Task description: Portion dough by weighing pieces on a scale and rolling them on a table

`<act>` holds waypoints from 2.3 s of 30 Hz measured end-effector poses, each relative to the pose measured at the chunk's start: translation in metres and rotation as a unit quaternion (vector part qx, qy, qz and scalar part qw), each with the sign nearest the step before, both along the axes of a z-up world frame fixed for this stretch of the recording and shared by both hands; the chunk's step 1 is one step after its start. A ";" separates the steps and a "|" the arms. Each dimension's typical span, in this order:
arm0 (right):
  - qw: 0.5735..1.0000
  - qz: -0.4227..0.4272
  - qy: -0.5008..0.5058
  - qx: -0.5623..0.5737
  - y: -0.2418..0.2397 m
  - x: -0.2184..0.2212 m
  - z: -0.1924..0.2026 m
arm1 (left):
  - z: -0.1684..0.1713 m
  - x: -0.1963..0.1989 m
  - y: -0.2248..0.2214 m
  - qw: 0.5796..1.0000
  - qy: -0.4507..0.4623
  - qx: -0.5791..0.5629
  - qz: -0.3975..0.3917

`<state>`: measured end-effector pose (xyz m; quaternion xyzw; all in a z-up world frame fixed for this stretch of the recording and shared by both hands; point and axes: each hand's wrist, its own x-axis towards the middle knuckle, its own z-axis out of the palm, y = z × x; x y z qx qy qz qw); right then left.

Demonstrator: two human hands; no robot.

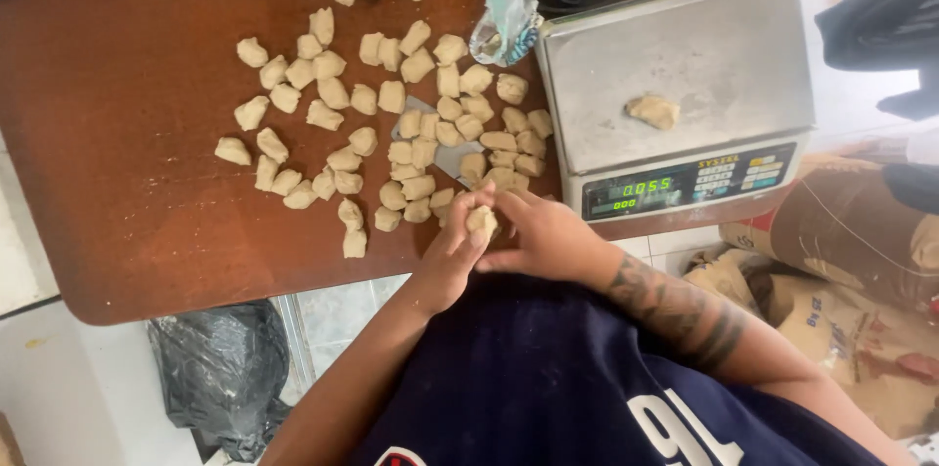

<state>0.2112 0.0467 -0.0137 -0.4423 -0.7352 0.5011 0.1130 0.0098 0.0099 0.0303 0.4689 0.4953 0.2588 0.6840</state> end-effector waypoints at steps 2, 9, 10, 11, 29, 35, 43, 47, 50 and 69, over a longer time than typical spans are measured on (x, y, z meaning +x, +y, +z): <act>0.989 0.009 -0.058 0.132 -0.009 0.001 -0.049 | 0.014 0.000 0.002 0.995 -0.031 0.063 -0.067; 0.979 -0.073 0.164 0.102 0.013 -0.001 0.022 | 0.004 0.004 0.018 0.981 0.158 0.051 -0.099; 0.969 -0.078 0.182 0.146 0.016 -0.003 0.029 | -0.009 0.005 0.013 0.987 0.150 0.017 -0.053; 0.958 -0.083 0.200 0.189 0.018 -0.005 0.036 | -0.022 0.006 0.008 0.990 0.142 -0.016 -0.006; 0.967 -0.081 0.161 0.181 0.035 -0.002 0.035 | -0.012 0.031 0.008 0.992 0.068 -0.024 0.099; 0.985 -0.123 0.078 0.094 0.032 0.015 0.024 | -0.007 0.019 0.007 0.990 -0.017 -0.004 0.139; 0.934 0.002 0.163 0.319 0.033 0.004 0.035 | -0.002 0.021 0.012 0.989 0.000 0.031 0.148; 0.900 0.022 0.125 0.418 0.042 0.037 -0.031 | -0.009 0.015 0.005 0.987 -0.044 0.025 0.150; 0.948 -0.061 0.001 0.311 0.054 0.080 -0.045 | -0.013 0.006 -0.002 0.988 -0.041 0.011 0.152; 0.887 -0.384 -0.184 0.175 0.073 0.194 -0.030 | -0.016 -0.020 -0.017 0.961 0.091 -0.089 0.244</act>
